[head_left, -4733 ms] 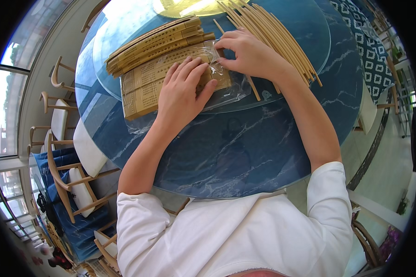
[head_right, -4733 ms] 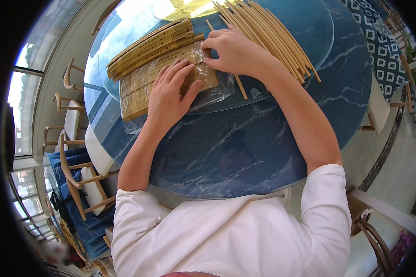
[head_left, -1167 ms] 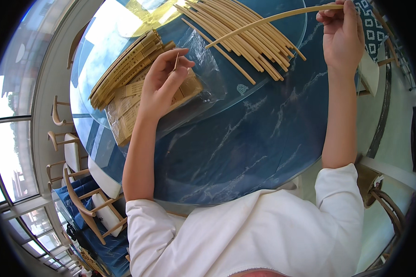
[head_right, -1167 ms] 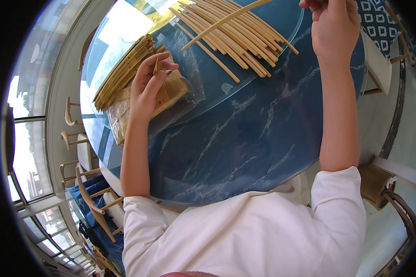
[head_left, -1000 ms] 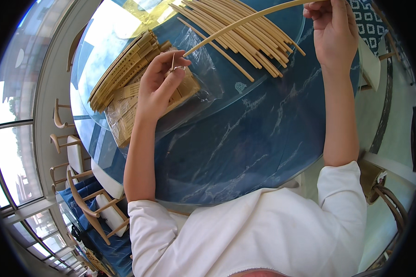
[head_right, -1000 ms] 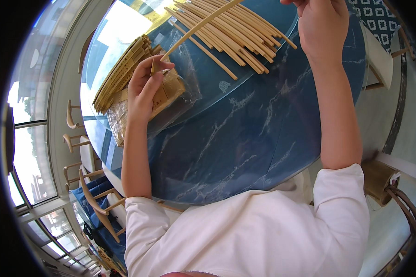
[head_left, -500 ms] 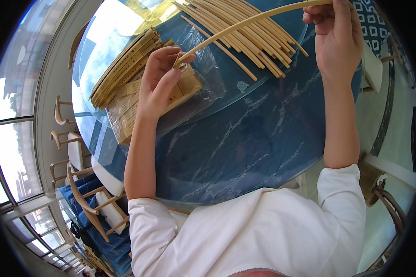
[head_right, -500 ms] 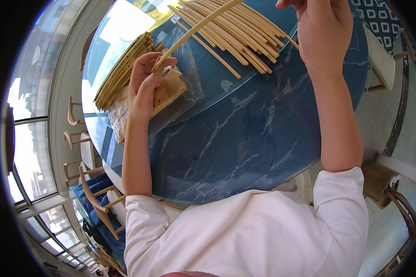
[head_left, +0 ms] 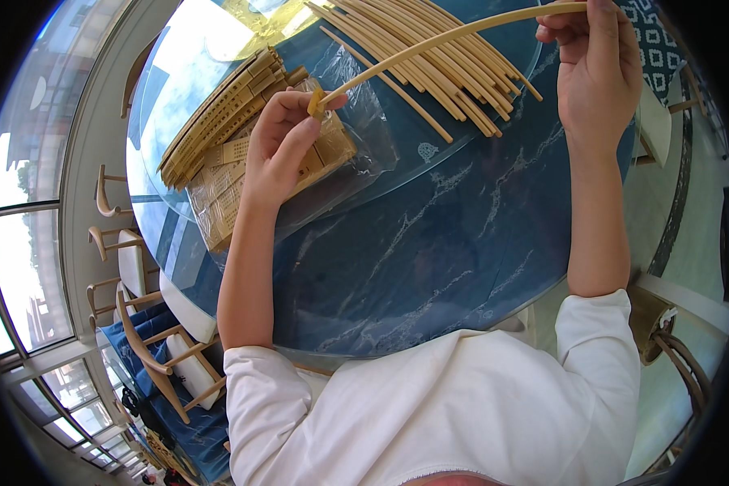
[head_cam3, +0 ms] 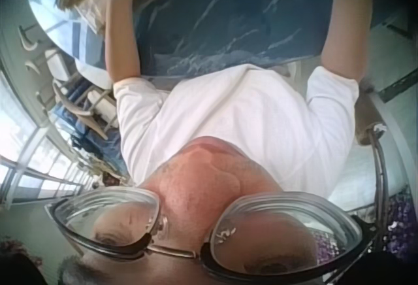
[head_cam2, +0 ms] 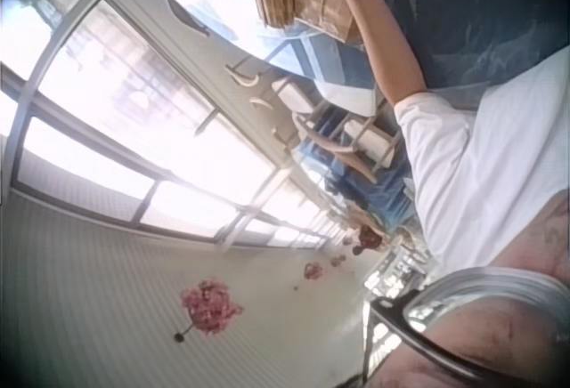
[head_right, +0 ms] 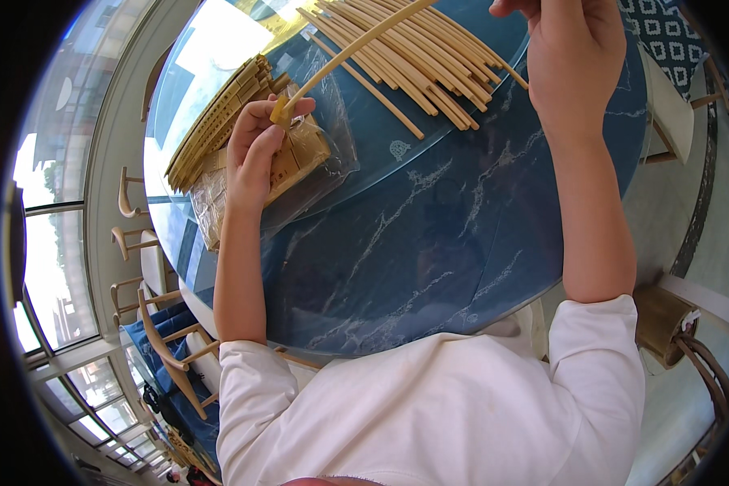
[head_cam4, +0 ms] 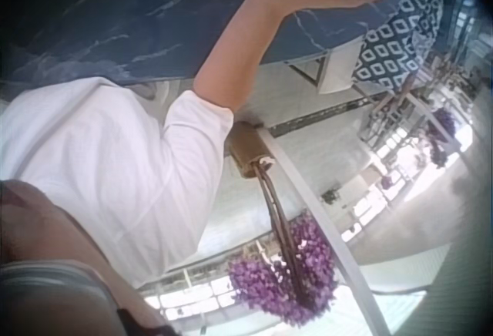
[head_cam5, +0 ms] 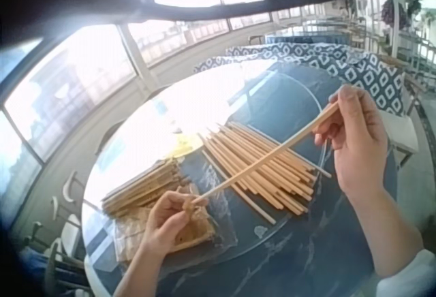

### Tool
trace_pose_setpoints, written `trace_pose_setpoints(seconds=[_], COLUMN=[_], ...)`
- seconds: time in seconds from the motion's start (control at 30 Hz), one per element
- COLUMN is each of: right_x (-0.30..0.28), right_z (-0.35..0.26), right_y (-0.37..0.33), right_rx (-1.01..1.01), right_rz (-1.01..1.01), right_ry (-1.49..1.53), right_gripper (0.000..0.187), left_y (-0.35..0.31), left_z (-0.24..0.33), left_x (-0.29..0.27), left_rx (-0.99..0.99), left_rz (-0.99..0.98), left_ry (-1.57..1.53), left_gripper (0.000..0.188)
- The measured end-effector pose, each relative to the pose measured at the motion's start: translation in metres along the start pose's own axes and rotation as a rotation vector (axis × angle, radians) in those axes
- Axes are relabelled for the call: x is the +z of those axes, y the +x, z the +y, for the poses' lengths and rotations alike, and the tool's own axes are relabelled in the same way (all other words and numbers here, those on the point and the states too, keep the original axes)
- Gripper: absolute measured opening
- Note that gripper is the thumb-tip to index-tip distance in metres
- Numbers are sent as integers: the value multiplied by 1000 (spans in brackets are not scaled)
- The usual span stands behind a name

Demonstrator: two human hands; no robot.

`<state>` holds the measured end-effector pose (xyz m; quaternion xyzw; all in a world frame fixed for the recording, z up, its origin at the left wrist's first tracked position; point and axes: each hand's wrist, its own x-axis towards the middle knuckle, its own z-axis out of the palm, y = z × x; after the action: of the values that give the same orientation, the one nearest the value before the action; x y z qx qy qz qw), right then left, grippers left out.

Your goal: The person repeatedly picks up thin bamboo sticks from a pile on a blue marble table, aligns them, and places them into a plastic-wrapped bundle. The hands work continuously to organize and stack the sticks into the bundle.

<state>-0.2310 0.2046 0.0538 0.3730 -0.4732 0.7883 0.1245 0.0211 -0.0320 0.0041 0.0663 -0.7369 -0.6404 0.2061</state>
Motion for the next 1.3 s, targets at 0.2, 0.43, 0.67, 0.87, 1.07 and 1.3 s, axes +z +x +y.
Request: trace_pose_setpoints(seconds=[0.2,0.43,0.67,0.87,1.07,1.3], right_x=[0,-2,1,-4,-2,-6], right_z=[-3,2,-6,-5,-12,-8], right_y=[-1,1,0,2,3,3], right_rx=[-66,-85,-73,-133,-71,-175], right_rz=[-9,34,18,-40,-5,-49], right_ry=[-41,-9,11,-33,-83,-74], right_gripper=[27,26,24,25,27,27], left_y=[1,1,1,1,0,0], left_z=[-5,-3,-7,-4,-1,2], left_x=[2,4,1,3,6,8], left_rx=[36,49,70,56,50,25], left_rz=[34,22,13,20,33,55], left_ry=[-30,-1,-18,2,15,33], left_gripper=[26,31,34,35,33,32])
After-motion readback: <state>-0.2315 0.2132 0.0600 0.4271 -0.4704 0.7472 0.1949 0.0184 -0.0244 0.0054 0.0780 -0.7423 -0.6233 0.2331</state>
